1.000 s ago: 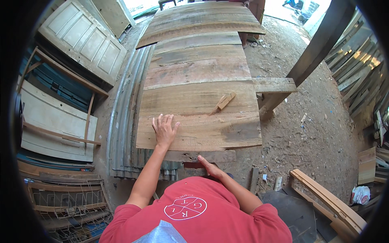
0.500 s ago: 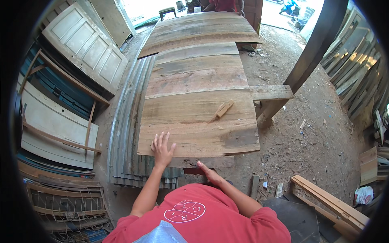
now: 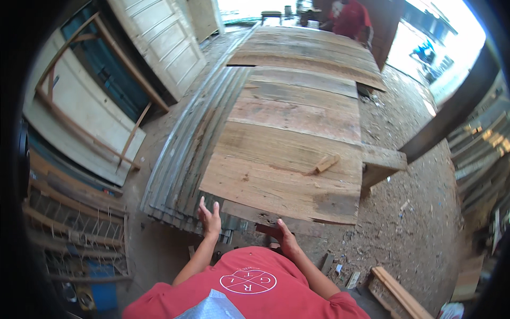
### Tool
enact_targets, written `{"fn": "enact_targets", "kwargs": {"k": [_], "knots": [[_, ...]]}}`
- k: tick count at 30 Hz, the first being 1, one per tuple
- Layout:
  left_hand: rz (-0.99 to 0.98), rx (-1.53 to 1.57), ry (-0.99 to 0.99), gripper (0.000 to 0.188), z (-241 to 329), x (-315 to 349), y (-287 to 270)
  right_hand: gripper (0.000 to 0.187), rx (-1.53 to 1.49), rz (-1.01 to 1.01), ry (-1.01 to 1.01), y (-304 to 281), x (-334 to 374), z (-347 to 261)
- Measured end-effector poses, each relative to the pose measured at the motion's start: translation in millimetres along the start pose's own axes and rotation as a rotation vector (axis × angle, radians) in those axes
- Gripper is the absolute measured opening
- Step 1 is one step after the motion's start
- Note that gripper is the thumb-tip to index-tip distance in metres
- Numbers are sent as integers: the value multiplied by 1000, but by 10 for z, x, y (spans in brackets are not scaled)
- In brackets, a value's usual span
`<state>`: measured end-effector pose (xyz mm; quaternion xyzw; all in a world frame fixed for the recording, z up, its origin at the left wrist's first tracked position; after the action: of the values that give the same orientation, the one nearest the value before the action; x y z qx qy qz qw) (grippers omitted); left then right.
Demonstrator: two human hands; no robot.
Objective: The person moves a long wooden board, uses a crowbar to pry apart wooden slats from a frame while crouching on a metal surface, and then arranges wooden boards on a large workbench.
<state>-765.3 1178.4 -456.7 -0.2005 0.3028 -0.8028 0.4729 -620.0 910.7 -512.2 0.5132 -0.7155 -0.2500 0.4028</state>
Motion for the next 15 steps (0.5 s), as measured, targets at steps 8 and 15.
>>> {"fn": "enact_targets", "kwargs": {"k": [8,15], "knots": [[-210,776,-415,77,-505,-72,-5,73,2,134,-103,525,-25,-157],[-1238,1351,-668,47,-213,671,628,78,-66,419,-230,438,-121,-65]]}}
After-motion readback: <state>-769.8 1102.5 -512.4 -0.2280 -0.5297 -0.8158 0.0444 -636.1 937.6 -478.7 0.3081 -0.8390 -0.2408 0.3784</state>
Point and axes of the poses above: each hand's wrist, its own x-axis away from the middle knuckle, its own y-axis out of the palm, z = x × y, the point moved 4 cm from there along -x, towards the middle knuckle, and after that the axes turned 13 degrees about -z, right-handed, at the moved point
